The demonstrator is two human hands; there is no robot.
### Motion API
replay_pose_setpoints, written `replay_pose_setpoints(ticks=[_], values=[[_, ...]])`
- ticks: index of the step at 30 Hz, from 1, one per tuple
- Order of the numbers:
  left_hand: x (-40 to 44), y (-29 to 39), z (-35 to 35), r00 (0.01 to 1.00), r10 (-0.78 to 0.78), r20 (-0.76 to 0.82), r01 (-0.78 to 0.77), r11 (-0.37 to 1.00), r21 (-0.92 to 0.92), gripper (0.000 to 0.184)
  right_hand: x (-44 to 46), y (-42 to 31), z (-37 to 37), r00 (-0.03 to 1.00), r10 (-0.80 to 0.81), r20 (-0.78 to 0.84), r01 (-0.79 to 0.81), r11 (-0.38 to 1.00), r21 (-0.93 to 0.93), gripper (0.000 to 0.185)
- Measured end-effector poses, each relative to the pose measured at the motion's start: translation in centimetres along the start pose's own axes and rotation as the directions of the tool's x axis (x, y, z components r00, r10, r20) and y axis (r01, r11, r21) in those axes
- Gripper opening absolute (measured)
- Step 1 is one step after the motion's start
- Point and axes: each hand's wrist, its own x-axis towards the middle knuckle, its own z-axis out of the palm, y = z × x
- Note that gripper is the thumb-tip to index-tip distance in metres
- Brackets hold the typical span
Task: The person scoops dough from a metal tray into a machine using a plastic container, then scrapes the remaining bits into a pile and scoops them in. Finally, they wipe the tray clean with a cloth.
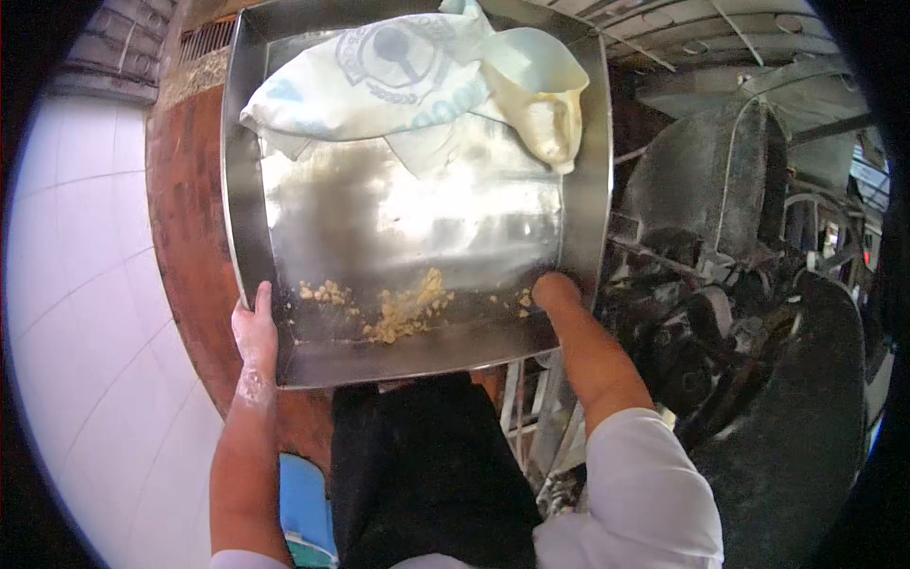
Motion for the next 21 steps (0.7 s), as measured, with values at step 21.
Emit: replay_pose_setpoints(ticks=[21], values=[[-0.3,0.7,0.1,0.999,-0.049,-0.008,0.049,0.999,-0.013,0.049,0.7,-2.0,-1.8,0.974,-0.219,-0.058,0.196,0.942,-0.273,0.030]])
